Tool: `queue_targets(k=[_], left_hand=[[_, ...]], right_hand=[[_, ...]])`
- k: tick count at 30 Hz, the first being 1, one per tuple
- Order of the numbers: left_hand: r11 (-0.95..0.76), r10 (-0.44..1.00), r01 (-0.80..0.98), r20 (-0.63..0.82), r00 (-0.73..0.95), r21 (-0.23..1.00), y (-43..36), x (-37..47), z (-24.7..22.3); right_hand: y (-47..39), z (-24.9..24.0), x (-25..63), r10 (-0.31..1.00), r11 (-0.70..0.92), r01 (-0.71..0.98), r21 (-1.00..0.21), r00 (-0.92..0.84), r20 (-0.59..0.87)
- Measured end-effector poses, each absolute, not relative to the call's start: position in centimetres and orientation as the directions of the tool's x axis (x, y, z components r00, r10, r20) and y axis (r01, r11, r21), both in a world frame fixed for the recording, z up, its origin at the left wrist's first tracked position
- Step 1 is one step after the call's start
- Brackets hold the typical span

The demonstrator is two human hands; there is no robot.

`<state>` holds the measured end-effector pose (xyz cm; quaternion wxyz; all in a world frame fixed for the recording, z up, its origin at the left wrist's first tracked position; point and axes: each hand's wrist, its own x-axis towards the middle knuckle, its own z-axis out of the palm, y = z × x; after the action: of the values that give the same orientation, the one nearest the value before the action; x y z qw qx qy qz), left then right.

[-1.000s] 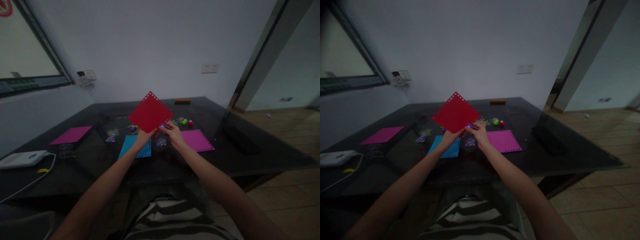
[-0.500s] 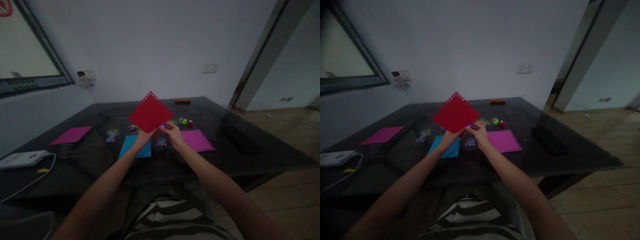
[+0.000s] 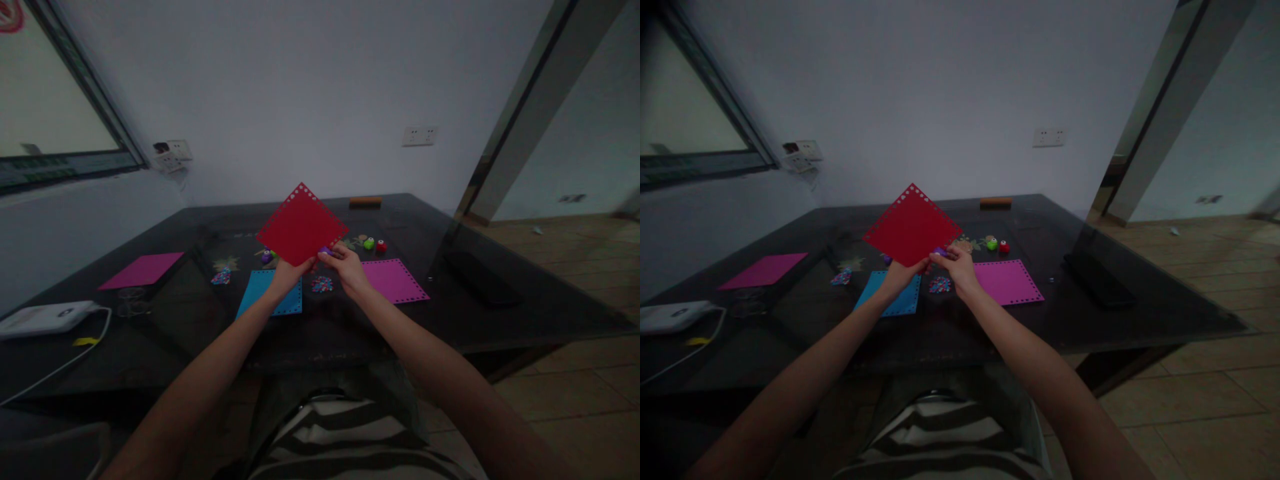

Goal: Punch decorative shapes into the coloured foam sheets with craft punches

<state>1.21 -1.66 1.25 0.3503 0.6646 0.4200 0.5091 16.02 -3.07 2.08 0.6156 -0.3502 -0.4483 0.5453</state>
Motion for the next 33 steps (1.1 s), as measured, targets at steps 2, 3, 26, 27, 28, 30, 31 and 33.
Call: queue_targets(k=[2, 3, 26, 27, 28, 30, 31, 33], left_hand=[[-0.401, 0.915, 0.202, 0.384, 0.122, 0.893, -1.64, 1.2, 1.19], [-0.399, 0.916, 0.201, 0.383, 0.118, 0.895, -1.64, 1.2, 1.18], [-0.395, 0.919, 0.234, 0.376, 0.121, 0.888, -2.29, 1.55, 1.9], [-0.393, 0.919, 0.232, 0.374, 0.121, 0.89, -2.29, 1.57, 1.91], [-0.389, 0.921, 0.231, 0.372, 0.118, 0.892, -2.29, 1.58, 1.9], [-0.382, 0.924, 0.221, 0.365, 0.111, 0.897, -2.28, 1.63, 1.86], [-0.379, 0.925, 0.213, 0.364, 0.11, 0.9, -2.27, 1.65, 1.83], [-0.377, 0.926, 0.198, 0.362, 0.109, 0.905, -2.25, 1.69, 1.78]], right_hand=[[-3.09, 2.09, 16.04, 0.984, 0.166, -0.352, -0.921, 0.005, 0.176], [-3.1, 2.09, 16.05, 0.984, 0.168, -0.347, -0.923, 0.006, 0.177], [-3.26, 2.21, 16.01, 0.98, 0.191, -0.357, -0.914, 0.016, 0.198], [-3.24, 2.19, 16.0, 0.98, 0.193, -0.357, -0.914, 0.018, 0.2], [-3.21, 2.16, 15.99, 0.979, 0.195, -0.355, -0.914, 0.02, 0.201], [-3.16, 2.09, 15.99, 0.98, 0.195, -0.349, -0.917, 0.026, 0.198], [-3.14, 2.05, 15.99, 0.98, 0.195, -0.347, -0.917, 0.028, 0.198], [-3.11, 1.98, 16.0, 0.979, 0.201, -0.35, -0.915, 0.028, 0.204]])
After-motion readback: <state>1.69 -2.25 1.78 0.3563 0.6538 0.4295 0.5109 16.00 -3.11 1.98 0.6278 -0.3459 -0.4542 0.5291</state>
